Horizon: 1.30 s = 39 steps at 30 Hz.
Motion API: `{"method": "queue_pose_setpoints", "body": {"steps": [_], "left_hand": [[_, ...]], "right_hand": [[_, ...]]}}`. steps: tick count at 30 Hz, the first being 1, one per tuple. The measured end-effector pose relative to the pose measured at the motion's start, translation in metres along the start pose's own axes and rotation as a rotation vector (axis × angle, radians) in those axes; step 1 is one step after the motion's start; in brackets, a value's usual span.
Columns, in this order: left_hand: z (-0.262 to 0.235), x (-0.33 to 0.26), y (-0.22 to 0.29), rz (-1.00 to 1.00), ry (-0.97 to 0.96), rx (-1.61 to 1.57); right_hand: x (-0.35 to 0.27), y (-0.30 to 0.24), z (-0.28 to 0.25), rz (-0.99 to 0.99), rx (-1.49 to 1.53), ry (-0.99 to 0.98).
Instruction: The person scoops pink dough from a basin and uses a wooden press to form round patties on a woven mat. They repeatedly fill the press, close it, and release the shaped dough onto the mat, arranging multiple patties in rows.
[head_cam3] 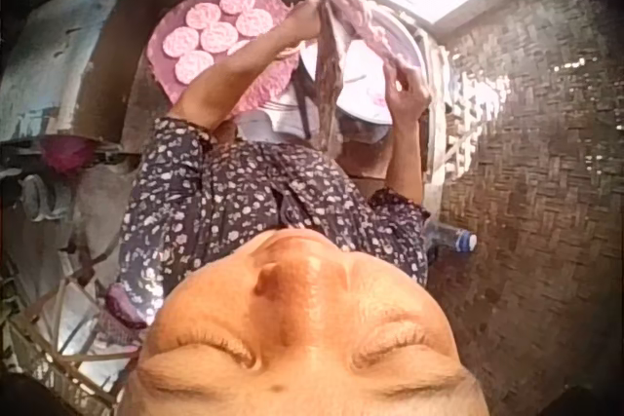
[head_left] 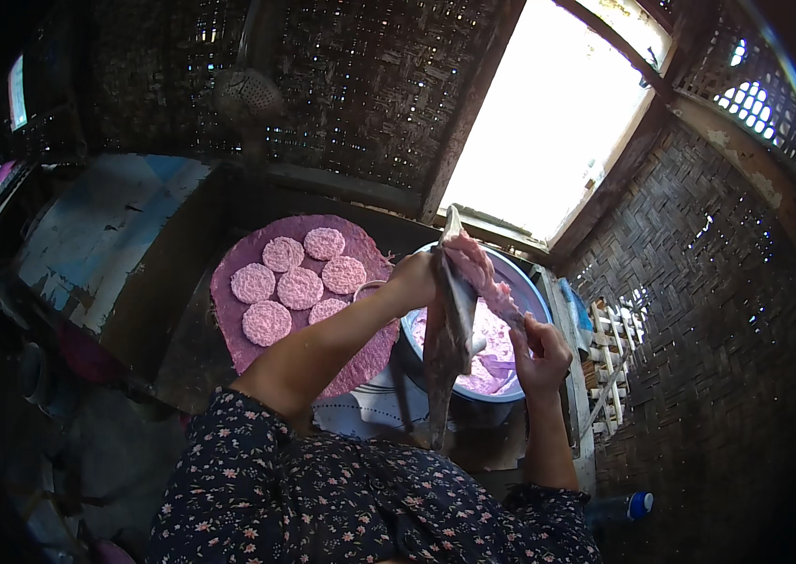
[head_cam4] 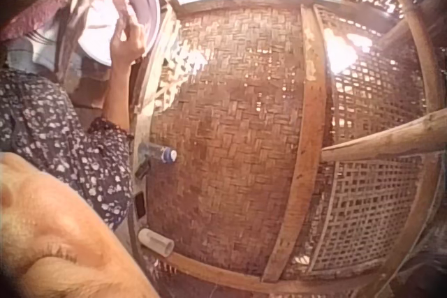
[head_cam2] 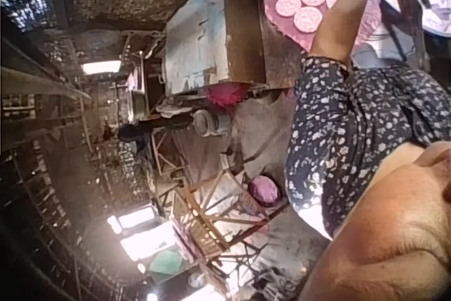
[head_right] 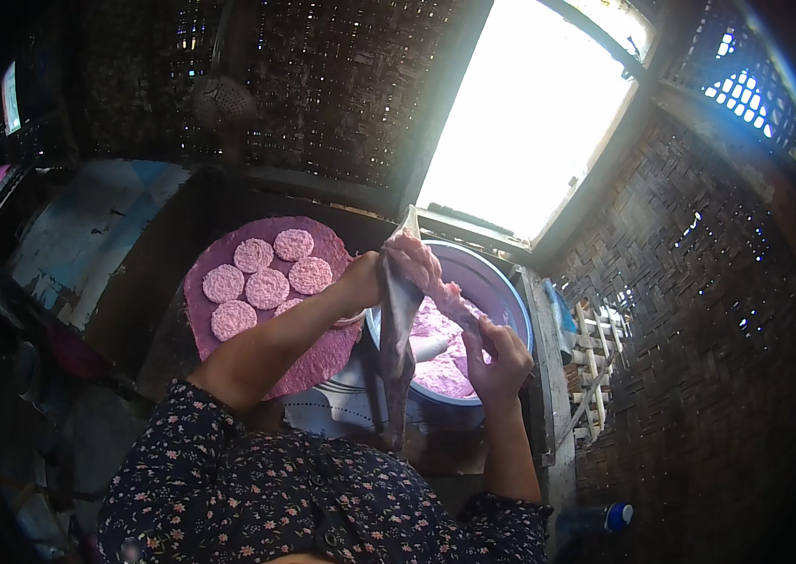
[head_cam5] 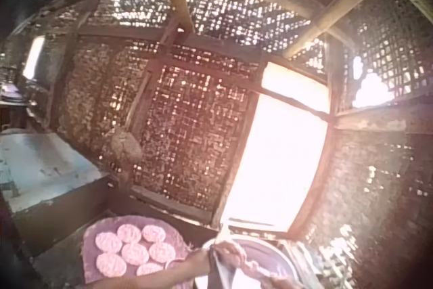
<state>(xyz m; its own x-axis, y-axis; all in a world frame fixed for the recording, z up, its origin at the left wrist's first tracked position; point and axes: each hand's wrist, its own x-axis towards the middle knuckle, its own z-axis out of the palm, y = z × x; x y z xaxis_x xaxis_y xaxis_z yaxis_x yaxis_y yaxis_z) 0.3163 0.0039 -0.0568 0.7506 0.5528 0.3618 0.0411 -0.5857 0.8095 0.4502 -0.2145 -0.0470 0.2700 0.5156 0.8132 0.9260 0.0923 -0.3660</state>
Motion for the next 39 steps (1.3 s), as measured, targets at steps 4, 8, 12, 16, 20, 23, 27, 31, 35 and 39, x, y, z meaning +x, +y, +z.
{"method": "queue_pose_setpoints", "body": {"steps": [4,8,12,16,20,23,27,31,35,39], "left_hand": [[0.003,0.022,-0.009,-0.098,-0.063,0.102],[0.018,0.030,-0.010,0.147,-0.175,-0.554],[0.014,0.035,-0.001,-0.144,-0.283,-1.170],[-0.036,0.029,0.009,-0.052,-0.053,-0.916],[-0.081,0.013,0.016,0.289,-0.030,-0.951],[-0.086,0.016,0.026,0.511,-0.104,-1.173],[-0.097,0.000,0.032,0.567,-0.218,-1.278],[-0.131,-0.035,0.029,0.580,-0.095,-1.203],[-0.149,-0.058,0.027,0.497,-0.031,-1.168],[-0.151,-0.063,0.026,0.492,0.105,-1.170]], "right_hand": [[-0.003,0.010,-0.020,0.345,0.423,-0.149],[0.009,0.027,-0.019,0.441,0.136,0.011],[-0.005,0.044,-0.020,0.467,0.194,-0.039],[-0.023,0.056,-0.039,0.574,0.303,-0.030],[-0.024,0.040,-0.034,0.359,-0.209,-0.186],[-0.031,0.007,0.001,0.629,0.699,-0.278],[-0.047,-0.009,0.045,0.441,0.218,-0.464],[-0.074,0.008,0.065,0.060,-0.101,-0.760],[-0.091,0.033,0.072,0.007,-0.374,-0.761],[-0.071,0.050,0.060,0.148,-0.410,-0.506]]}}
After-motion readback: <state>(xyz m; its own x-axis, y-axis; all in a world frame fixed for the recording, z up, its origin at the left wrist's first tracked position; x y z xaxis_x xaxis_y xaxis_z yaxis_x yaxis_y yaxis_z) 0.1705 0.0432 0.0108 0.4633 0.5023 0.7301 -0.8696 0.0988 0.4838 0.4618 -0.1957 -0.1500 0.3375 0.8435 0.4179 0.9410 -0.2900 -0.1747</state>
